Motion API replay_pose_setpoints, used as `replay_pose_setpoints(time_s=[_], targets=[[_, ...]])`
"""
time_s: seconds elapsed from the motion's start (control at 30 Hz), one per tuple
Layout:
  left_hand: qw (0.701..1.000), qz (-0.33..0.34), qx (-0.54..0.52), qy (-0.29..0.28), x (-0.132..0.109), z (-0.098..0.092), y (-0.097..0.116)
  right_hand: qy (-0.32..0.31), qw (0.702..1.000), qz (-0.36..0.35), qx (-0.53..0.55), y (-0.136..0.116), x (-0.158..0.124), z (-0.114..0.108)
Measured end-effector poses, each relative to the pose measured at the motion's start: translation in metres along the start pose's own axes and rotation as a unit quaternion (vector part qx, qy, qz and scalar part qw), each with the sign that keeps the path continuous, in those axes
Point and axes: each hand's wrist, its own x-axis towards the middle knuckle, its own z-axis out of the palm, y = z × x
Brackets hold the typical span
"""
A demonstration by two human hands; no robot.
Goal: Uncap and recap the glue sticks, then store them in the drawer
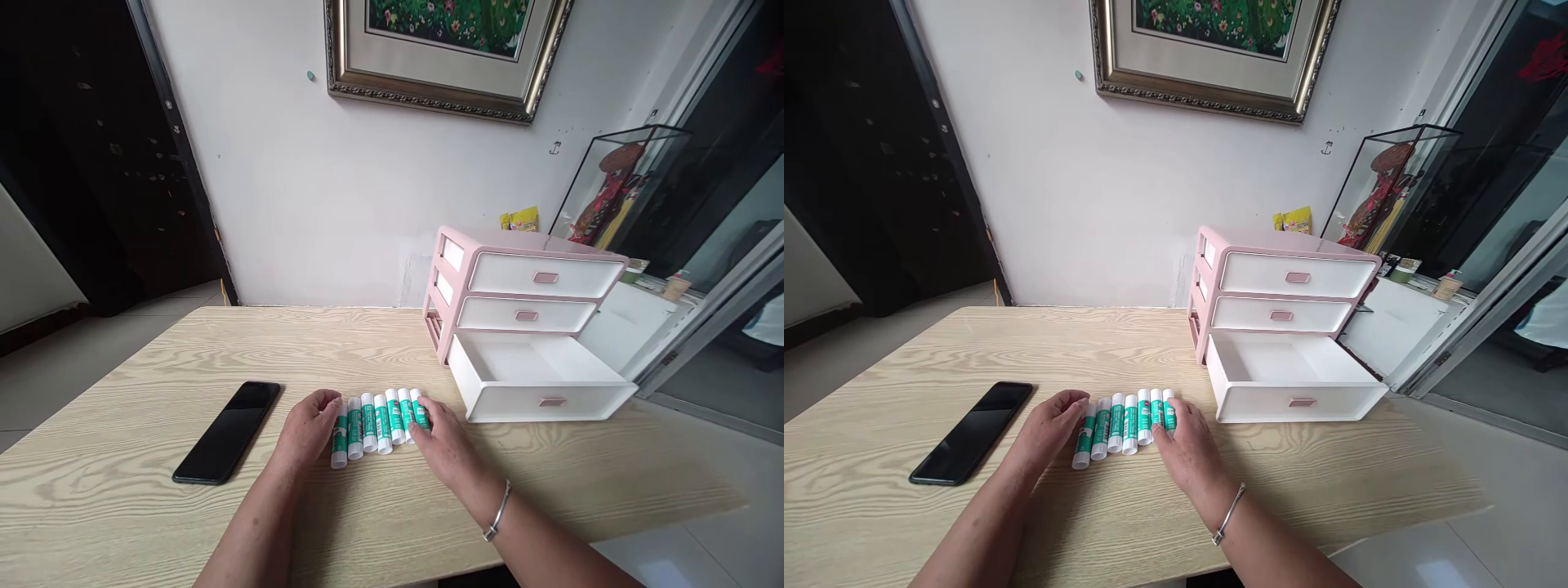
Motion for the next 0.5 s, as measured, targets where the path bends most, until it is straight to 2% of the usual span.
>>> replay_pose_setpoints(time_s=[0.2, 0.5], targets=[[1.0, -0.006, -0.009, -0.002, -0.0038, -0.0019, 0.0044, 0.009, 0.999, -0.034, -0.041, -0.0118, -0.0087, 0.0006], [1.0, -0.005, 0.006, -0.002, -0.0062, -0.0026, 0.0096, 0.028, 0.997, -0.051, -0.049, -0.006, -0.0075, 0.0055]])
